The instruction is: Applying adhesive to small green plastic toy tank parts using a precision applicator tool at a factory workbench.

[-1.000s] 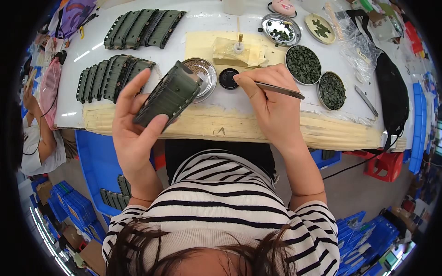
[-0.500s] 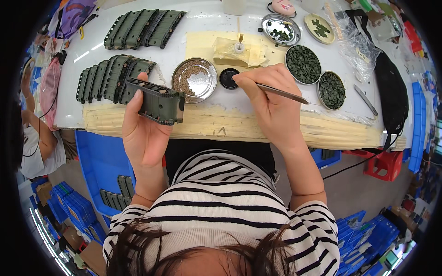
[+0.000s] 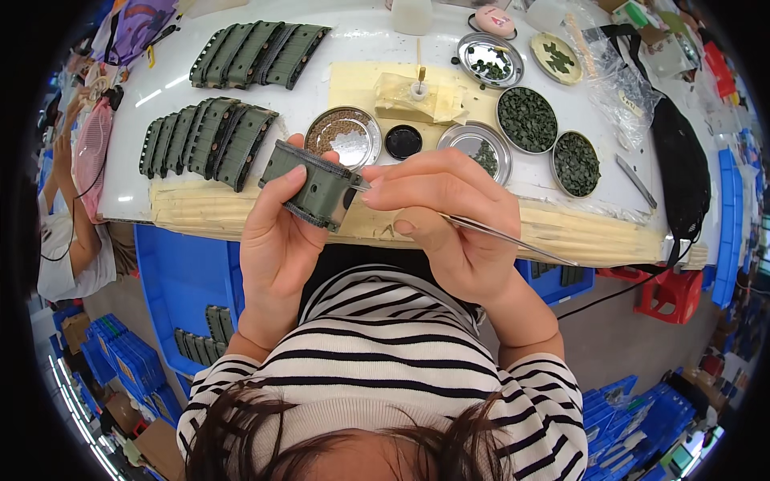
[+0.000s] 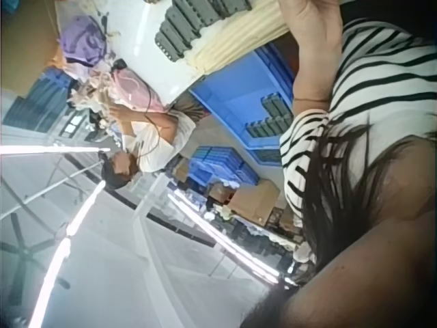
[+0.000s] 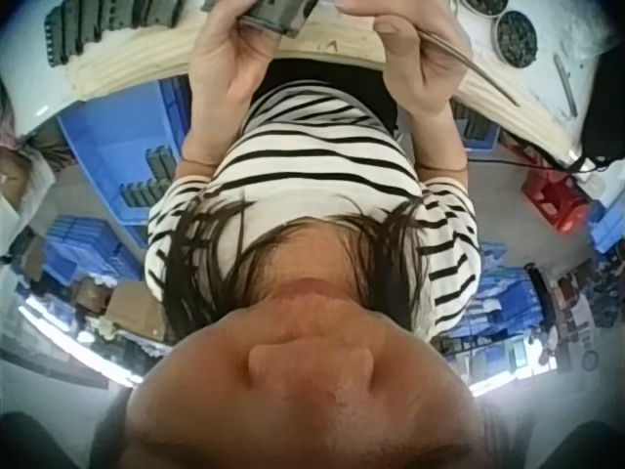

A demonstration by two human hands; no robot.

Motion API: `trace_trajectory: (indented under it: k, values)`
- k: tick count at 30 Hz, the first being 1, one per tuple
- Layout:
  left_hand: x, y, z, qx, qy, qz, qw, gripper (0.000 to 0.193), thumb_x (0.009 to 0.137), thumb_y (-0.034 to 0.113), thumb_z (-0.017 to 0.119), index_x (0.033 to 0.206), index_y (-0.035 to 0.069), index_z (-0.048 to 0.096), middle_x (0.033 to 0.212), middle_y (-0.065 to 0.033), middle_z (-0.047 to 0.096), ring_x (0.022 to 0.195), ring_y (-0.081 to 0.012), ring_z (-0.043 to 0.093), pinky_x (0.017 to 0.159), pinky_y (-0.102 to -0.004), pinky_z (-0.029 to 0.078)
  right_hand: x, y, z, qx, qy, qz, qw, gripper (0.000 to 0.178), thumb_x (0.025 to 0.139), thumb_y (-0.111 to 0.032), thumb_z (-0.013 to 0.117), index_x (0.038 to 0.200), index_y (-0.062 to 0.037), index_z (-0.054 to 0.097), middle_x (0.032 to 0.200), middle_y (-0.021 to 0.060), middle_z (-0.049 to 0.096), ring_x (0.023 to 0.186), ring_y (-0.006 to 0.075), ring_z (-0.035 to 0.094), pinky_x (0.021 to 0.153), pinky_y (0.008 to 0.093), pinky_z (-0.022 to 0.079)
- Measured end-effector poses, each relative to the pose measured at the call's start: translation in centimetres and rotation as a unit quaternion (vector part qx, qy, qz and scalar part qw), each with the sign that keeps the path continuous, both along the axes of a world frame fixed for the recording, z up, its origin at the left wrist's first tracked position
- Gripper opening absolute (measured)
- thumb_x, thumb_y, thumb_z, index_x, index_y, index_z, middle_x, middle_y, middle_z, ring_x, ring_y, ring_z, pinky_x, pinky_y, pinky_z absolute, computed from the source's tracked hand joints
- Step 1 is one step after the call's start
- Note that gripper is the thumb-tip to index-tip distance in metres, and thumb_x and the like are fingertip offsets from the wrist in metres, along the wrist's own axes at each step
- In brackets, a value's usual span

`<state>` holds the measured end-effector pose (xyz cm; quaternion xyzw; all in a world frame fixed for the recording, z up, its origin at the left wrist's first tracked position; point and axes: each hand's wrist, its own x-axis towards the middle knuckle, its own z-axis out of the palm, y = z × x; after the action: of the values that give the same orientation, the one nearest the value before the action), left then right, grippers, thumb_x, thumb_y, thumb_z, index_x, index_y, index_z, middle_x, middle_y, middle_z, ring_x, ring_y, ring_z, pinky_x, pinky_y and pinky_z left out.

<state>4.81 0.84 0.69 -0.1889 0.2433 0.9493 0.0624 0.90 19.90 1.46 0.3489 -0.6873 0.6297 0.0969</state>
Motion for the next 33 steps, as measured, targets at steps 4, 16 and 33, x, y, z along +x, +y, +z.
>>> trace_trajectory:
  k: [4,16,33]
  values:
    - [0.0,0.05,0.01,0.0,0.0,-0.004,1.0,0.041,0.091,0.005,0.056,0.128,0.011,0.041,0.114,-0.0152,0.061,0.103,-0.0214,0.063,0.086,-0.035,0.057,0.01,-0.06,-0.01,0.012,-0.008,-0.004,1.0,0.012,0.085,-0.003,0.061,0.093,0.0012,0.068,0.092,0.013,0.069,0.088,0.0231,0.065,0.077,0.0303,0.051]
    - [0.14,0.07,-0.21,0.002,0.007,0.002,1.0,0.038,0.09,0.003,0.056,0.127,0.004,0.047,0.113,-0.0142,0.06,0.11,-0.0207,0.059,0.093,-0.0351,0.053,0.28,-0.49,0.23,0.062,0.0,-0.04,0.997,0.034,0.098,-0.028,0.049,0.089,0.0,0.067,0.089,0.0148,0.069,0.083,0.0228,0.065,0.076,0.0312,0.048]
    - [0.04,0.31,-0.25,-0.01,0.004,0.01,1.0,0.038,0.091,0.005,0.057,0.126,0.01,0.043,0.112,-0.0119,0.061,0.102,-0.0196,0.063,0.085,-0.0343,0.057,0.06,-0.19,0.19,0.079,0.018,-0.027,0.996,0.011,0.086,-0.007,0.064,0.093,0.0005,0.068,0.092,0.0118,0.069,0.085,0.0229,0.065,0.075,0.0307,0.052]
